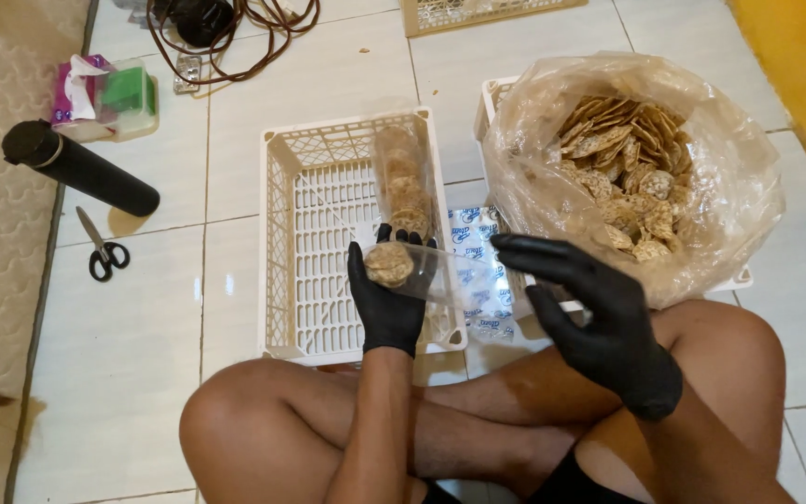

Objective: A person wearing black gloves is manually packaging thin, round chips into long plastic sleeves.

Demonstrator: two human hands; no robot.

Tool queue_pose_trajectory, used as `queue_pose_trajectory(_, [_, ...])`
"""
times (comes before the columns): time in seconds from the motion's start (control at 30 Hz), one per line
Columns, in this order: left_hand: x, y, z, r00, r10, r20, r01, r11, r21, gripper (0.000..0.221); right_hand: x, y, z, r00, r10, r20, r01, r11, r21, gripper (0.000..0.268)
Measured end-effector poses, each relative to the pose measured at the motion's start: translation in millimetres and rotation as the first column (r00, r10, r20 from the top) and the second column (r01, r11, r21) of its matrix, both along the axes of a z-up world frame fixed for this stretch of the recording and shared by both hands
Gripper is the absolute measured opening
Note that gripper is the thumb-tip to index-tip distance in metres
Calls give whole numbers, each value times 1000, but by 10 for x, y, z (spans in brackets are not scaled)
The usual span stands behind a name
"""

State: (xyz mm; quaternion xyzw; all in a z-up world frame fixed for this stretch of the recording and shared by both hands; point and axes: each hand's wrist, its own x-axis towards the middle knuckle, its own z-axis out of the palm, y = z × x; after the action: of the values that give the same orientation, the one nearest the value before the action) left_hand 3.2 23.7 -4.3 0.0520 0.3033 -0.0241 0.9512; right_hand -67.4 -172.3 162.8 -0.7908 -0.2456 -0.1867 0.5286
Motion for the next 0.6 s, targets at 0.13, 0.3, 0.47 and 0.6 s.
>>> queue_pose_trajectory(0.13, [-36, 56, 45, 999, -22, 34, 25, 993, -116, 61, 143, -284, -167, 997, -78, -14, 79, 969, 236, 26])
queue_pose_trajectory(0.3, [10, -13, -140, 963, -58, 264, 154, 921, -358, 55, 477, -780, -303, 931, -364, -27, 365, 928, 81, 30])
queue_pose_trajectory(0.47, [-70, -44, 97, 940, -104, 324, 252, 852, -458, 57, 932, -1891, -1328, 849, -524, -69, 426, 756, -497, 30])
queue_pose_trajectory(0.6, [-102, -156, 351, 986, -138, 99, 137, 990, 11, 59, 1134, -2246, -1945, 643, -636, -426, 325, 731, -600, 37])
